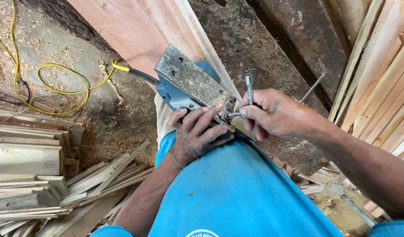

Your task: The person uses a hand planer to smooth the surface of a wooden plank. They repeatedly adjust the planer's settings with a wrench and make multiple passes along the wood, removing shavings.

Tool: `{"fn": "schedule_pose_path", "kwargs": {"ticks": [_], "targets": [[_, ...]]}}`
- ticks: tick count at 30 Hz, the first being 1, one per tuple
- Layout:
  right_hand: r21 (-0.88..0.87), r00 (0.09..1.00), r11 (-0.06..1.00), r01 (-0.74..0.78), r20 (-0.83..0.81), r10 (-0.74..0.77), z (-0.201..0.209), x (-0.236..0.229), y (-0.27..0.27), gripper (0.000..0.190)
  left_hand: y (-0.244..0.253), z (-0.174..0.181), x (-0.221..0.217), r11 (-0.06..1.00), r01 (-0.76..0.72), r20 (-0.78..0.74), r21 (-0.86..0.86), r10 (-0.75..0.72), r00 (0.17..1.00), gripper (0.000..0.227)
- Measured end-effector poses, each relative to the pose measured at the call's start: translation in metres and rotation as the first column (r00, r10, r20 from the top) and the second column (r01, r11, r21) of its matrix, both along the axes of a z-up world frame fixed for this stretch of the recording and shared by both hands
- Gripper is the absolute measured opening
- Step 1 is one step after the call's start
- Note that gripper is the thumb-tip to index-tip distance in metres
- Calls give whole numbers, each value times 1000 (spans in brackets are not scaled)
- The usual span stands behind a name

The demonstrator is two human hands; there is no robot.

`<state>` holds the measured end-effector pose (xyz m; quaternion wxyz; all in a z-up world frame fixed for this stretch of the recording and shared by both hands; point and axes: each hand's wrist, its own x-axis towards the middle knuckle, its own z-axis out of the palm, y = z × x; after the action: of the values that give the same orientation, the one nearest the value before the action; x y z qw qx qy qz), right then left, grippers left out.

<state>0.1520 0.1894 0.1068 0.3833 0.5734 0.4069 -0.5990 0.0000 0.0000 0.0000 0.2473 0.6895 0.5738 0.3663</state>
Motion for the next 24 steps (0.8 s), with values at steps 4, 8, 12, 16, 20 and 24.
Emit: {"fn": "schedule_pose_path", "kwargs": {"ticks": [4, 8, 12, 16, 20, 24], "targets": [[-53, 984, 984, -171, -55, 168, -2, 2, 8, 25, -1, -4, 2, 1000, -17, 30, 11, 16, 999, 40], [155, 923, 963, -218, -289, 255, -8, 6, 4, 20, -3, -3, 2, 1000, -20, 20, -7, 20, 1000, 41], [281, 817, 914, -292, -424, 391, -12, 17, 5, 16, -3, -5, 2, 1000, -18, 39, -10, 18, 999, 43], [293, 764, 892, -344, -464, 447, -13, 20, 10, 19, -2, -5, 1, 1000, -16, 65, -16, 17, 998, 45], [285, 711, 848, -447, -462, 530, -18, 22, 14, 25, -1, -3, 0, 1000, -13, 69, -26, 14, 997, 44], [436, 579, 758, -484, -489, 652, -19, 32, 12, 16, 0, 0, -1, 1000, -5, 45, -23, 6, 999, 42]]}}
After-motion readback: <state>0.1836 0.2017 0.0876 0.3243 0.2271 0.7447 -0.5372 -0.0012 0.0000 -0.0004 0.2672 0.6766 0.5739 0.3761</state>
